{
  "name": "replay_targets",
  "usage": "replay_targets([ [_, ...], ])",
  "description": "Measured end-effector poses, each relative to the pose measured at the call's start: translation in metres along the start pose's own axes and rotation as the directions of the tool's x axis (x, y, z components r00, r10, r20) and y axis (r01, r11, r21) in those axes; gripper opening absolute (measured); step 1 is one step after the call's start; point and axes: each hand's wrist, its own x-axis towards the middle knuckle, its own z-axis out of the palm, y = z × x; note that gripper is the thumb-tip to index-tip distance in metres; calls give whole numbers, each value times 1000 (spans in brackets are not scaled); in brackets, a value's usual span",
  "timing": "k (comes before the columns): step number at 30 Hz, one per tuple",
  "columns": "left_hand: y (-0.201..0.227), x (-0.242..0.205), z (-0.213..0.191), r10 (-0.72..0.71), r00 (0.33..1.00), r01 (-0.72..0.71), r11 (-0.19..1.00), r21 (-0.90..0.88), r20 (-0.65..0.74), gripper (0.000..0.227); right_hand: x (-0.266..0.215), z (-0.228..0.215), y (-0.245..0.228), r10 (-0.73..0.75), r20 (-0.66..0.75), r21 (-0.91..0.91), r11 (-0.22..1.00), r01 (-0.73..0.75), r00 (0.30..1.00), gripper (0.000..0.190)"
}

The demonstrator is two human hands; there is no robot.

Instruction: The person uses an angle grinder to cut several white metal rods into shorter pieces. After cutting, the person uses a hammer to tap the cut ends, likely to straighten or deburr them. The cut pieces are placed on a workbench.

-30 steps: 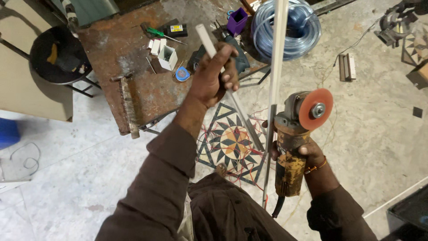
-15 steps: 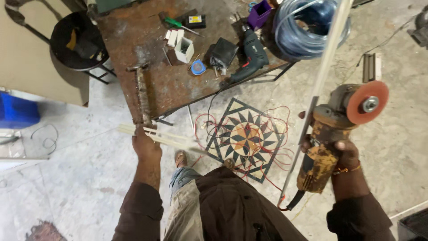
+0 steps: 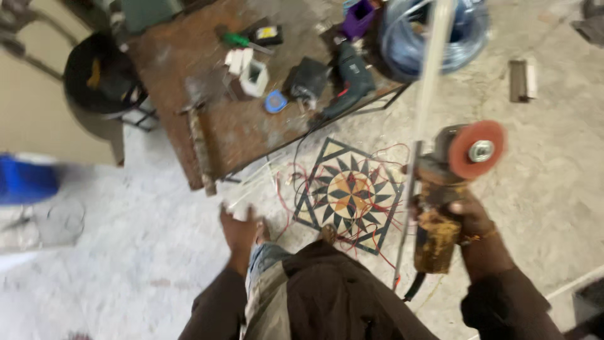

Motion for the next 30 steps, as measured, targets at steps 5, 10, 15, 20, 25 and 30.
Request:
replay_targets([
  [5,176,-61,-51,739,51,-998,66,4,671,33,7,3,18,77,114,93,992,-88,990,100],
  [10,338,-49,-74,877,-447,-866,-474,160,179,40,4,11,23,76,110,236,967,-100,991,95],
  [15,423,-40,-68,637,-716,-588,-771,244,286,33,9,19,24,-78,264,299,954,-5,961,103],
  [20,445,-54,-51,397,-805,-503,-851,-152,442,16,-5,13,24,-15,291,270,960,-67,957,103],
  [25,435,-56,-38,277,-584,-645,-729,-229,763,14,-42,0,11,-53,117,160,986,34,992,105],
  [30,402,-59,-17,73,-319,-771,-599,-214,945,24,-104,-22,9,10,-234,68,998,6,972,95],
])
